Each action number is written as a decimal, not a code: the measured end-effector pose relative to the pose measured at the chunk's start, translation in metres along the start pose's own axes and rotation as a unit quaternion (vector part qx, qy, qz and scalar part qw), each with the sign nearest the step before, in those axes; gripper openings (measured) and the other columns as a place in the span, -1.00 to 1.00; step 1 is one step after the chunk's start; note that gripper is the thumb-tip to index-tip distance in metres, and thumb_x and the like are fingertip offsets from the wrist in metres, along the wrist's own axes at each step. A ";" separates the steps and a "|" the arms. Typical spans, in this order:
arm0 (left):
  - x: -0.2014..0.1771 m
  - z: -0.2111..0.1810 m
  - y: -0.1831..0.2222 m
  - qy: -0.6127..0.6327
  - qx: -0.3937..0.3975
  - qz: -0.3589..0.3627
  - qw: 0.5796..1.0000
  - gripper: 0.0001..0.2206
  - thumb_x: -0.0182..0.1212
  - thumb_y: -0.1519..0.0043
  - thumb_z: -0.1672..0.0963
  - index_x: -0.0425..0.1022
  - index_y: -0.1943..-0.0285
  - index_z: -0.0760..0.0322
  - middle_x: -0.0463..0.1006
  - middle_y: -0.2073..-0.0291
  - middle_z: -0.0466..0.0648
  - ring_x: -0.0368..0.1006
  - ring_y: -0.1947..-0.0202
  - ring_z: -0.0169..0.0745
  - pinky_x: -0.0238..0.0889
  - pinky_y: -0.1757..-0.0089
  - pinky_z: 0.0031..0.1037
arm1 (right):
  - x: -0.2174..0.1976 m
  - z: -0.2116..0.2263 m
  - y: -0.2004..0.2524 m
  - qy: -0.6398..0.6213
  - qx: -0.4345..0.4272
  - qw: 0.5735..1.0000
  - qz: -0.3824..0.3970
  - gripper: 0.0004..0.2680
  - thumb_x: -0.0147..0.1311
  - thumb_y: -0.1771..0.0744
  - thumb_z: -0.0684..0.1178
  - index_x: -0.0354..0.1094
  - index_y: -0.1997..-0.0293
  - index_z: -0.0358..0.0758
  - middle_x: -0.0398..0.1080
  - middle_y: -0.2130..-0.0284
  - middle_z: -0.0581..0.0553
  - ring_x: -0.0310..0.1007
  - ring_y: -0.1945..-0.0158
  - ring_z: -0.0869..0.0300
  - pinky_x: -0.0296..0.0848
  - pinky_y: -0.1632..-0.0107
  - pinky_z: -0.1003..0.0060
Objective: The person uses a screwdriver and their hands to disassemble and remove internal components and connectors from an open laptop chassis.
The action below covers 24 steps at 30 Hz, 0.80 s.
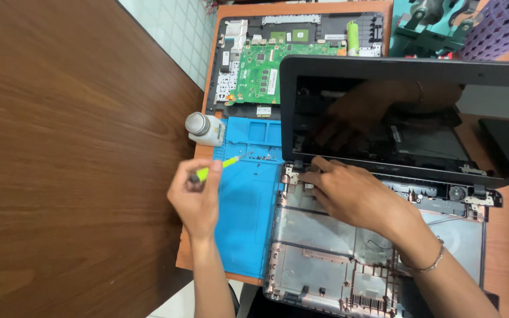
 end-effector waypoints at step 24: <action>0.034 0.012 -0.011 -0.041 0.001 0.034 0.999 -0.82 0.23 -0.36 0.14 0.51 0.11 0.45 0.56 0.43 -0.09 0.48 0.41 -0.46 0.34 0.31 -0.62 | -0.001 -0.001 0.000 -0.023 0.000 1.000 0.006 -0.64 0.05 -0.28 -0.10 0.36 -0.24 -0.16 0.32 -0.12 -0.30 0.43 -0.04 -0.17 0.47 -0.01 -0.01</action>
Point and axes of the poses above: each hand's wrist, its own y-axis away from the middle knuckle, its own x-axis out of the palm, z = x × y, the point moved 8 cm from there along -y, towards the middle knuckle
